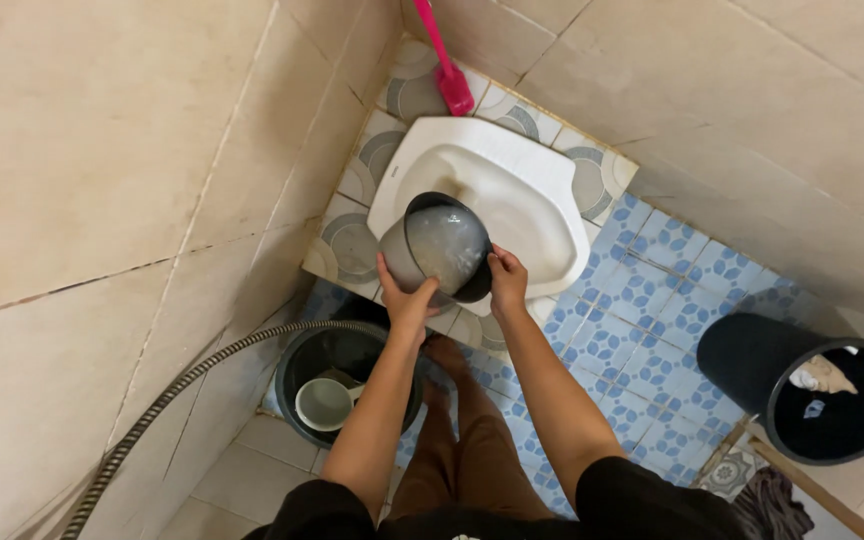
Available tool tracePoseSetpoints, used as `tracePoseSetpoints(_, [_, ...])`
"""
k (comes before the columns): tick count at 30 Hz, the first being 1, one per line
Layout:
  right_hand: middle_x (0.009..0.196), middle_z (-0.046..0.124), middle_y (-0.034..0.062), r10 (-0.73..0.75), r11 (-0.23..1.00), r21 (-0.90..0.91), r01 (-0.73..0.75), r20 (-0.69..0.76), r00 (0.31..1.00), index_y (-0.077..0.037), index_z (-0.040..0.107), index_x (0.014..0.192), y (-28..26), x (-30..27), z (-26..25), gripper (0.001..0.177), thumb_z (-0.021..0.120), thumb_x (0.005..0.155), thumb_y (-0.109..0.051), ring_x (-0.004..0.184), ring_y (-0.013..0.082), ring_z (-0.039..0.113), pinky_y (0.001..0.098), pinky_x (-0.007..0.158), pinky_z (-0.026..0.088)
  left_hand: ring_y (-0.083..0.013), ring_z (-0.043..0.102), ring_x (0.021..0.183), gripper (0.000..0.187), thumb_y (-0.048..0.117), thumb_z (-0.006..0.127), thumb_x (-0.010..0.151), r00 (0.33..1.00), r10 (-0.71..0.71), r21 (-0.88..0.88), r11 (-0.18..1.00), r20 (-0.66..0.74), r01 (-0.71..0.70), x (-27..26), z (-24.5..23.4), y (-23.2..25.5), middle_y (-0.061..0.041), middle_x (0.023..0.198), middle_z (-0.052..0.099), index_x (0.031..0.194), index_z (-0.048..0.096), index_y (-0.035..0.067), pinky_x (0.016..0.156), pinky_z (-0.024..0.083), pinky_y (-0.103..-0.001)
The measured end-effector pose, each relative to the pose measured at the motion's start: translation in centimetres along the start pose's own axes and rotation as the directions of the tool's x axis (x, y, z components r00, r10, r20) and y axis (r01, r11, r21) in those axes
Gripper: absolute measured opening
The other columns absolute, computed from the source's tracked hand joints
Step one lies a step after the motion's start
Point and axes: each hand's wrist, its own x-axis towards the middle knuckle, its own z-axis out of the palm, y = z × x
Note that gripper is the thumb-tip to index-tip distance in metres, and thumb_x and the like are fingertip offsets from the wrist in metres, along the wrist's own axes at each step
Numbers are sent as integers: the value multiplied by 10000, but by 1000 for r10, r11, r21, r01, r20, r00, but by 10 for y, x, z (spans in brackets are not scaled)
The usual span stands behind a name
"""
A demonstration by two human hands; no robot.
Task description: Washing rice in a pot and draining the water into a toilet.
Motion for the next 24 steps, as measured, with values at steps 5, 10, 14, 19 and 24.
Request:
tracePoseSetpoints(5, [1068, 738, 62, 22, 1000, 18, -22, 1, 1000, 23, 706, 1210, 13, 6, 0, 264, 647, 966, -60, 933, 131, 656, 257, 837, 524, -395, 578, 1225, 1198, 182, 832, 667, 998, 47, 98, 994, -32, -43, 3, 5, 3, -197, 1526, 343, 1614, 120, 357, 692, 626, -512])
tracePoseSetpoints(10, [1047, 734, 64, 26, 999, 27, -25, -36, 999, 26, 710, 1181, 27, 11, 2, 248, 663, 949, -48, 926, 137, 657, 264, 839, 527, -436, 497, 1258, 1227, 233, 859, 652, 997, 54, 289, 957, -47, -38, -5, 14, 38, -245, 1542, 139, 1605, 99, 369, 731, 659, -495])
tracePoseSetpoints(14, [1016, 726, 68, 48, 998, 32, -46, -60, 997, 16, 714, 1178, 29, 10, 4, 237, 662, 957, -53, 899, 140, 646, 271, 812, 520, -468, 503, 1250, 1259, 288, 847, 623, 997, 67, 375, 926, -42, -47, -5, 16, 42, -300, 1490, 232, 1625, 90, 372, 878, 586, -501])
tracePoseSetpoints(19, [1025, 731, 59, 25, 995, 96, -20, -51, 998, 11, 707, 1184, 31, 10, 8, 242, 658, 952, -36, 907, 130, 652, 261, 819, 526, -458, 494, 1271, 1278, 297, 877, 615, 981, 195, 450, 877, -16, -167, -3, 17, 43, -332, 1467, 246, 1626, 96, 317, 1022, 511, -469])
tracePoseSetpoints(24, [1029, 731, 58, 89, 987, 141, -82, -45, 995, 6, 700, 1188, 9, -8, 24, 242, 642, 958, -43, 898, 139, 664, 275, 805, 547, -470, 481, 1240, 1339, 338, 896, 608, 968, 251, 596, 779, -7, -198, -14, 24, 57, -337, 1421, 265, 1640, 45, 284, 1016, 495, -466])
